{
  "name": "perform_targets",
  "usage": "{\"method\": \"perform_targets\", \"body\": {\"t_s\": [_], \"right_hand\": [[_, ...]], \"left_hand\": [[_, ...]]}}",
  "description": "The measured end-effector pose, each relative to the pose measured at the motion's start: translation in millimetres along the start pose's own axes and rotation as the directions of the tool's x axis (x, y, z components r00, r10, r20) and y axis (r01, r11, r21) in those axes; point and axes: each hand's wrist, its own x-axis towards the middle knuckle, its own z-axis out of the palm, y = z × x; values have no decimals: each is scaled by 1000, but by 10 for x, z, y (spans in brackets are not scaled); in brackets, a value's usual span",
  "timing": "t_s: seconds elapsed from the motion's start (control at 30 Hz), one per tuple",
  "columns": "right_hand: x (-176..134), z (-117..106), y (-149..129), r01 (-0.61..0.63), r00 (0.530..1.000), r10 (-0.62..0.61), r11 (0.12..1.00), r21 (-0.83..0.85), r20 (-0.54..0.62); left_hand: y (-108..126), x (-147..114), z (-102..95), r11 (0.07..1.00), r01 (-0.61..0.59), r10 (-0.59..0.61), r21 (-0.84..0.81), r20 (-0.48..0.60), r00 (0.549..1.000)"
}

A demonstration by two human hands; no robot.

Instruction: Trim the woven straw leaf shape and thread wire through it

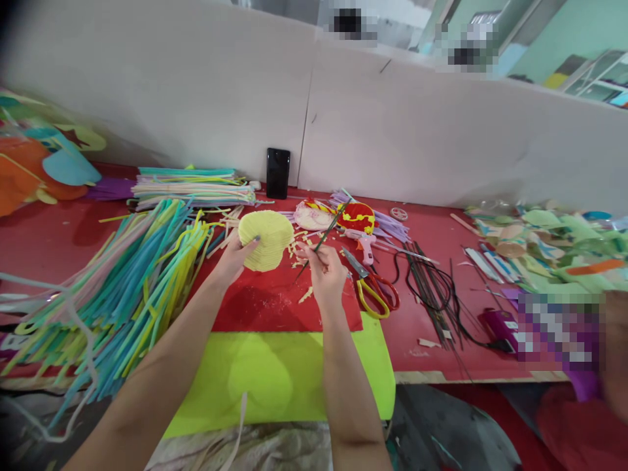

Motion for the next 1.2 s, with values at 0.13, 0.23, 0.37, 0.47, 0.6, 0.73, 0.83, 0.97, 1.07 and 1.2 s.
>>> {"method": "perform_targets", "body": {"t_s": [0.13, 0.23, 0.37, 0.47, 0.6, 0.73, 0.83, 0.97, 1.07, 1.2], "right_hand": [[-10, -2, -10, 13, 999, -13, 1000, -2, 42], [-6, -19, -13, -5, 995, 4, 1000, 14, 101], [-6, -46, -21, -15, 991, 18, 1000, -21, 134], [-14, -52, -35, -30, 985, 30, 1000, -6, 171], [-15, -53, -46, -23, 984, 22, 1000, 4, 176], [-1, -56, -38, -11, 987, 11, 1000, 4, 162], [5, -51, -37, -16, 987, 18, 1000, -11, 159], [8, -40, -62, -49, 990, 49, 999, -1, 130], [14, -41, -88, -119, 989, 108, 987, 106, 99], [0, 17, -89, -303, 928, 220, 916, 262, 302]], "left_hand": [[-75, 20, -15, 994, 18, -19, 106, 2, 1000], [-121, 33, -20, 983, 33, -42, 183, 47, 998], [-147, 40, -24, 980, 49, -66, 195, 83, 994], [-170, 50, -43, 975, 66, -84, 212, 75, 994], [-200, 63, -67, 973, 82, -98, 218, 67, 993], [-188, 64, -61, 974, 84, -101, 209, 73, 992], [-177, 55, -50, 977, 87, -101, 196, 59, 993], [-175, 24, -41, 982, 104, -113, 155, 51, 992], [-105, 10, -10, 989, 147, -147, 18, 2, 989], [167, 94, 122, 955, 67, -103, -287, -113, 988]]}}
